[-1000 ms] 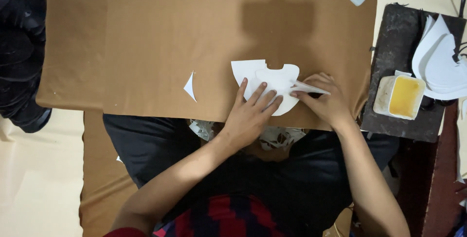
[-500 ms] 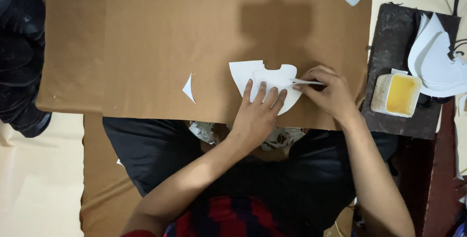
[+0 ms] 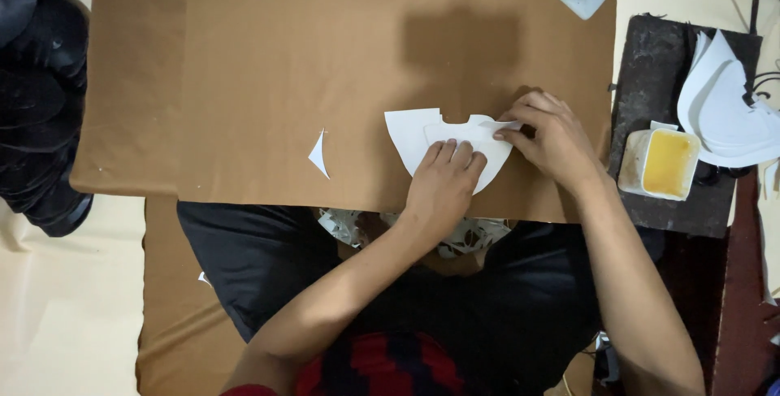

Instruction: Applying glue to the edges of white leather cutouts for shoe assembly in a workshop environment.

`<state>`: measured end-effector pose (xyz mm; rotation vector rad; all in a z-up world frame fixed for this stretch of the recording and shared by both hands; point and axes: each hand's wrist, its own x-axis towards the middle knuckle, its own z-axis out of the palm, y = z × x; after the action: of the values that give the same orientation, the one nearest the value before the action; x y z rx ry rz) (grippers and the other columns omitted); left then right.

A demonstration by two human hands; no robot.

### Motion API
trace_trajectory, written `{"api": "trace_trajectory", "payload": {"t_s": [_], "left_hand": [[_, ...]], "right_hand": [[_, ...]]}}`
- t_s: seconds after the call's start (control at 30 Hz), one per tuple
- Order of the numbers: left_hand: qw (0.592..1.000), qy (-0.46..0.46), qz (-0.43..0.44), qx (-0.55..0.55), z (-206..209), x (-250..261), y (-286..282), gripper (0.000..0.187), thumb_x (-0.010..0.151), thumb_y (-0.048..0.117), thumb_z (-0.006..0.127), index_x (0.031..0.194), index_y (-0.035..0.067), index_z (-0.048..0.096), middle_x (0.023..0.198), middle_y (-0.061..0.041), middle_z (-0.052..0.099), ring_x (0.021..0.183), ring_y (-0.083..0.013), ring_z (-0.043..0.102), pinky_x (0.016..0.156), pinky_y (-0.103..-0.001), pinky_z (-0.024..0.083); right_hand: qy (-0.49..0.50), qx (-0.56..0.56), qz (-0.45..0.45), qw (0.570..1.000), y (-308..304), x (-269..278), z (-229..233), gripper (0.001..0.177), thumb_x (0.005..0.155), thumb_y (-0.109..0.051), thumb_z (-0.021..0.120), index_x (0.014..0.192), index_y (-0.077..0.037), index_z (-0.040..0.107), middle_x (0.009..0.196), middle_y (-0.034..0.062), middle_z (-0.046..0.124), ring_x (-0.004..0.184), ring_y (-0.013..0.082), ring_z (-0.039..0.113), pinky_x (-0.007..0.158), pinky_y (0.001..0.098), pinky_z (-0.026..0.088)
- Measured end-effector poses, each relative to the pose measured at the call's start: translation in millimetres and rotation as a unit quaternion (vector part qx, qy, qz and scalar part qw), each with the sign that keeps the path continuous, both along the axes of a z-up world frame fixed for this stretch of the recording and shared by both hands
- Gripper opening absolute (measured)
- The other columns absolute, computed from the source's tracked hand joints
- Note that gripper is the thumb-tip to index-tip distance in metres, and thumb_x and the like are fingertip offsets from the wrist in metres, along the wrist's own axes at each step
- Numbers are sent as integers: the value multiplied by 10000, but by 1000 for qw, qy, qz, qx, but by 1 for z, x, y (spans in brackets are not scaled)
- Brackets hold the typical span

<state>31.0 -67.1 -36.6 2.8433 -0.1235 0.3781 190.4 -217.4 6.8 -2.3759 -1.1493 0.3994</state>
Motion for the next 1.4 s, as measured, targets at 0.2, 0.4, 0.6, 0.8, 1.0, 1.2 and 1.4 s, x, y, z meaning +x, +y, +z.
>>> {"api": "trace_trajectory", "payload": {"t_s": [0.2,0.4,0.6,0.8,1.0,1.2,1.4], "left_hand": [[999,-21,25,8,-5,-3,-9,508,889,81,663,1388,14,593,1202,-189,595,1136,-373,611,1031,-496,482],[999,-13,32,39,10,-3,-11,518,910,104,630,1415,3,577,1403,-203,542,1245,-362,556,1090,-481,432],[996,27,13,85,4,-1,-13,510,911,142,613,1400,12,548,1515,-199,476,1338,-353,489,1085,-459,411],[994,40,15,96,4,1,-13,448,933,143,589,1365,37,538,1527,-202,482,1339,-357,460,1068,-460,391],[994,69,1,80,4,4,-12,444,929,165,605,1347,43,518,1538,-202,471,1331,-350,453,1133,-510,360],[994,60,3,94,10,6,-13,445,907,202,650,1306,38,538,1468,-214,532,1330,-364,467,1171,-568,326],[980,57,38,-187,38,-11,-17,701,830,-13,615,1502,-17,413,1474,-258,545,1339,-406,553,1220,-620,265]], "right_hand": [[15,10,13,1000,6,6,-1,314,880,-211,808,1175,-158,718,1098,14,662,1078,281,617,881,423,456],[59,57,12,997,18,14,0,178,920,-190,791,1072,-117,734,1040,76,669,1046,347,624,874,482,474],[64,57,-8,996,22,21,-20,112,898,-236,818,984,-195,759,990,22,670,1016,277,618,890,412,434],[102,50,-52,992,22,35,-45,364,760,-283,886,1066,-200,709,888,-2,666,916,228,633,825,401,443],[67,3,-70,995,33,33,-56,427,716,-362,898,1008,-174,649,857,5,619,913,250,604,848,435,370],[42,-101,-66,992,48,23,-22,412,778,-424,850,1038,-201,621,940,36,624,1014,308,620,880,480,391],[46,-46,-53,996,43,3,-11,399,872,-323,786,1164,-172,559,1050,114,608,1056,414,672,856,540,532]]}}
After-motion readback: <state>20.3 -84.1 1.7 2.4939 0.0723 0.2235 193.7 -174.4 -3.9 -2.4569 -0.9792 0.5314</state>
